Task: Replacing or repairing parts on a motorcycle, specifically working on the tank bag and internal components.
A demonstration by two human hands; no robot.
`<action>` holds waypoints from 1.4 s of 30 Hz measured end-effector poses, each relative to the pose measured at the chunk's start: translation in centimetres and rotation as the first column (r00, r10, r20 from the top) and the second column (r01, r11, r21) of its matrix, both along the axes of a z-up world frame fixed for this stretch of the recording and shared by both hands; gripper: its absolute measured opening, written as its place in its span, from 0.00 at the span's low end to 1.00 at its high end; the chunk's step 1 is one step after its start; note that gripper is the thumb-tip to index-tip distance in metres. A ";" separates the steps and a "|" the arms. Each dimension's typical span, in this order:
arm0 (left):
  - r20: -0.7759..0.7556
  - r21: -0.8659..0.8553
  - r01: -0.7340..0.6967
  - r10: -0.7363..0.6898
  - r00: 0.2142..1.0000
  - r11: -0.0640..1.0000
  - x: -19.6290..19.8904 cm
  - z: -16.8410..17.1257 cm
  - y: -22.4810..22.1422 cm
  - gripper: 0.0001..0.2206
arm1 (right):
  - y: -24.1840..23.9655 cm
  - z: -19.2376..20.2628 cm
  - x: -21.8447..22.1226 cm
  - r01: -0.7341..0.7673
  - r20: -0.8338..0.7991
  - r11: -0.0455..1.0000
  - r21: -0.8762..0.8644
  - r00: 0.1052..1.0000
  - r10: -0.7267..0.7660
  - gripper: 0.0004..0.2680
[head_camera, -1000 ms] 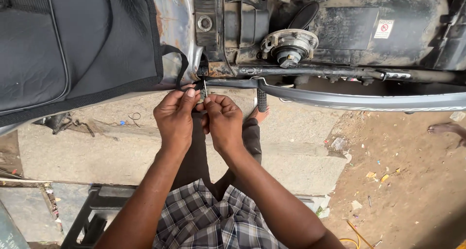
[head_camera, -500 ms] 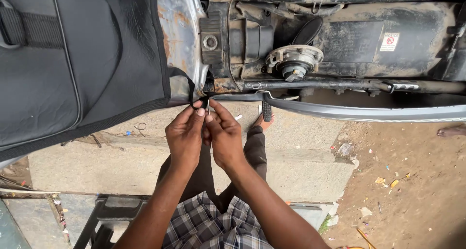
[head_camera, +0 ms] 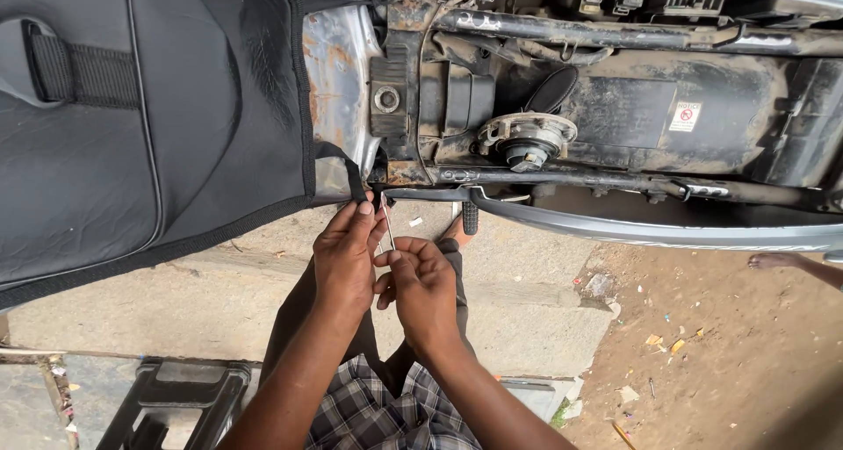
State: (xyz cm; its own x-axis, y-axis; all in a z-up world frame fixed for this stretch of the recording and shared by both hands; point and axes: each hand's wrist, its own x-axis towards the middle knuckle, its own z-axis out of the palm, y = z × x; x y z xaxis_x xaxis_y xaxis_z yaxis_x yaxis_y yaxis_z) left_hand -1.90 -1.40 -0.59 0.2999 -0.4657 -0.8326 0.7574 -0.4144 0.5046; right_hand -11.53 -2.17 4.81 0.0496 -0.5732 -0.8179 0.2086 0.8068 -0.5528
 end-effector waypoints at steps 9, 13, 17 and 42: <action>-0.077 -0.052 -0.012 0.008 0.997 0.999 0.9 0.0 1.0 0.13 | -0.6 -4.5 2.7 0.183 0.068 0.977 -0.113 0.982 -0.176 0.05; -0.116 -0.073 -0.036 0.027 0.993 0.997 1.5 0.3 0.5 0.12 | 0.0 -6.1 2.5 0.125 0.009 0.956 -0.265 0.992 -0.127 0.04; -0.161 -0.017 0.015 -0.017 0.987 1.000 1.3 -0.2 0.2 0.12 | -0.4 -5.3 2.5 0.031 -0.074 0.942 -0.334 0.996 -0.059 0.04; -0.456 -0.081 -0.278 0.212 0.864 0.957 -0.3 -2.8 0.7 0.08 | -15.3 9.1 4.6 -0.575 -0.855 -0.671 0.468 -0.487 -0.178 0.05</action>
State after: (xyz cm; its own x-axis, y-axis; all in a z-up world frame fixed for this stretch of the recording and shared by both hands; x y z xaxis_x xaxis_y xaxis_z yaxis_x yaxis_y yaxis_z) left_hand -2.16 -0.75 -3.42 0.0393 -0.5456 -0.8371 0.9813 -0.1370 0.1353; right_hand -6.93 -17.43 13.96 0.8429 -0.2124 -0.4944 -0.2023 -0.9765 0.0746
